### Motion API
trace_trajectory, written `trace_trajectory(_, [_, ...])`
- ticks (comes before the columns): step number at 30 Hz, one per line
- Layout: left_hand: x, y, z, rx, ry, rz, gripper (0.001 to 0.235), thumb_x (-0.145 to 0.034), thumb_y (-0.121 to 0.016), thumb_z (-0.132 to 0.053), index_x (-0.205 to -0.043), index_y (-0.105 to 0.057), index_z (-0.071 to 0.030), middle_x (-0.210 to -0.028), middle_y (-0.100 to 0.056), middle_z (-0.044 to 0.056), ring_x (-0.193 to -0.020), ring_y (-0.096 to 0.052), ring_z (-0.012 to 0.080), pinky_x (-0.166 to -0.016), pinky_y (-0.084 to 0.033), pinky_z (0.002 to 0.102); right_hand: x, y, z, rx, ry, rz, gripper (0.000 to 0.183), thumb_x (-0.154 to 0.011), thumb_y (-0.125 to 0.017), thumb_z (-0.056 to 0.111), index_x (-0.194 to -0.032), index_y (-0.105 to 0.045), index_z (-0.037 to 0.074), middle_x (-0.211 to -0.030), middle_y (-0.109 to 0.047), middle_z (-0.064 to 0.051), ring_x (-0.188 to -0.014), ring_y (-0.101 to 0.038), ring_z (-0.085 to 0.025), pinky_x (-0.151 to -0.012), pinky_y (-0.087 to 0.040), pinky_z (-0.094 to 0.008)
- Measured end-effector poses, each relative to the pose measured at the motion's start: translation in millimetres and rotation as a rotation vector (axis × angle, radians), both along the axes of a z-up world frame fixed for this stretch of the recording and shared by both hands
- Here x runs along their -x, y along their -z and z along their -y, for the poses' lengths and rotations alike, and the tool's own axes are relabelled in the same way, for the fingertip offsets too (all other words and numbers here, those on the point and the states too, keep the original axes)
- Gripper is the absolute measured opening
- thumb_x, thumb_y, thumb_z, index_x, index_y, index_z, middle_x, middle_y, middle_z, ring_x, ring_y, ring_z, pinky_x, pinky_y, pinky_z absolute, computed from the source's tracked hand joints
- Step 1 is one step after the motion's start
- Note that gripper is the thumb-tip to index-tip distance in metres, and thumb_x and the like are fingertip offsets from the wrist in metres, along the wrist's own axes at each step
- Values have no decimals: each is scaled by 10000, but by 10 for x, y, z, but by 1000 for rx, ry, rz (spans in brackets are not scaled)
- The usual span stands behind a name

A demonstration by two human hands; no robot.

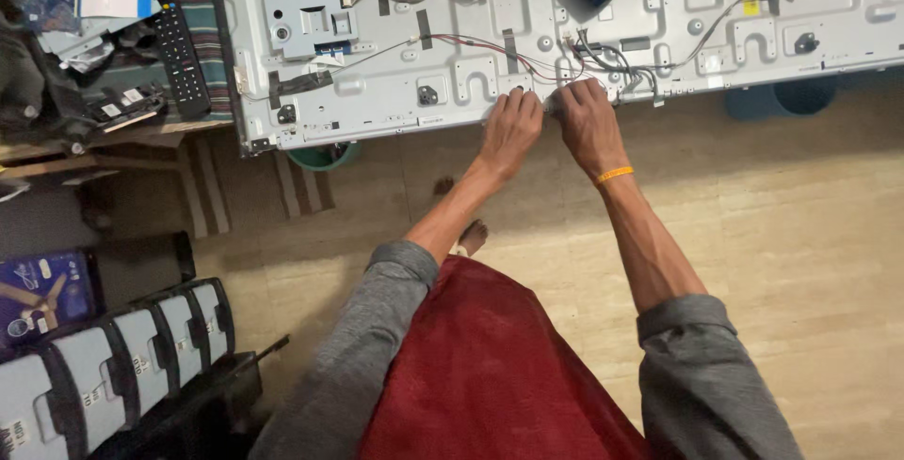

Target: The person uses a red-handled screwdriver to remove screws from the back panel of a disassembled television. They then detach a metal frame and a long white plastic strip from the device, placing them aside.

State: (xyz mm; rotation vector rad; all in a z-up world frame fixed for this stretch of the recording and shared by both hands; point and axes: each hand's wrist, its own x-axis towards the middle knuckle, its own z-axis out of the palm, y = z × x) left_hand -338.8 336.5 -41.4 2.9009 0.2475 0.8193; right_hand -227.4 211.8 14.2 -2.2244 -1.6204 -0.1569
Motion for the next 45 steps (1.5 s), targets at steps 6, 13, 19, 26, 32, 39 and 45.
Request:
trace_trajectory(6, [-46, -127, -114, 57, 80, -95, 262, -669, -678, -31, -928, -637, -21, -946, -576, 124, -968, -560, 283, -843, -509, 368, -142, -9, -64, 64, -6, -24, 234, -816, -692, -52, -1024, -605, 14, -1015, -603, -146, -1017, -570, -352, -910, -509, -438])
trace_trajectory(13, [-141, -189, -242, 157, 150, -200, 219, -743, -671, 10, -958, -633, -15, -988, -587, 139, -982, -566, 298, -833, -509, 393, -111, -29, -54, 117, 0, -43, 169, -848, -680, -18, -991, -593, 4, -962, -577, -160, -974, -558, -359, -878, -492, -454])
trace_trajectory(19, [-3, -265, -337, 116, 294, -127, 238, -788, -679, -24, -1022, -641, -6, -996, -587, 121, -980, -561, 280, -839, -470, 390, 60, -166, -116, 10, 140, 91, 140, -903, -718, 73, -973, -598, 57, -957, -572, -135, -989, -561, -332, -923, -430, -480])
trace_trajectory(26, [546, -157, -484, 165, 208, -47, 319, -870, -703, -112, -1178, -682, -33, -1063, -678, 87, -1019, -624, 211, -893, -518, 361, -25, -222, 20, 42, 74, 57, 293, -908, -685, 34, -1195, -669, 91, -1165, -672, -58, -1148, -593, -253, -1026, -417, -461])
trace_trajectory(32, [1364, -15, -581, 1951, -644, 57, 406, -925, -761, -306, -1116, -674, 42, -985, -713, 188, -904, -720, 298, -737, -610, 399, -9, -57, 119, -65, 127, 48, 339, -916, -746, 105, -1249, -688, 80, -1181, -669, -97, -1133, -591, -273, -992, -405, -465])
trace_trajectory(39, [1354, 461, -920, 2036, -854, 892, 537, -868, -809, -181, -1290, -547, 24, -1190, -638, 151, -1067, -669, 373, -906, -638, 510, 123, 435, 308, -410, 675, -1192, 320, -1021, -774, 282, -1136, -624, 24, -974, -620, -99, -797, -624, -193, -677, -548, -348])
trace_trajectory(45, [1459, 548, -898, 2048, -822, 962, 462, -861, -781, -126, -1225, -553, 44, -1130, -664, 182, -1020, -707, 401, -886, -646, 542, -78, 666, 165, -707, 820, -1843, 274, -958, -736, 198, -1063, -549, 26, -962, -643, -72, -838, -682, -206, -807, -644, -412])
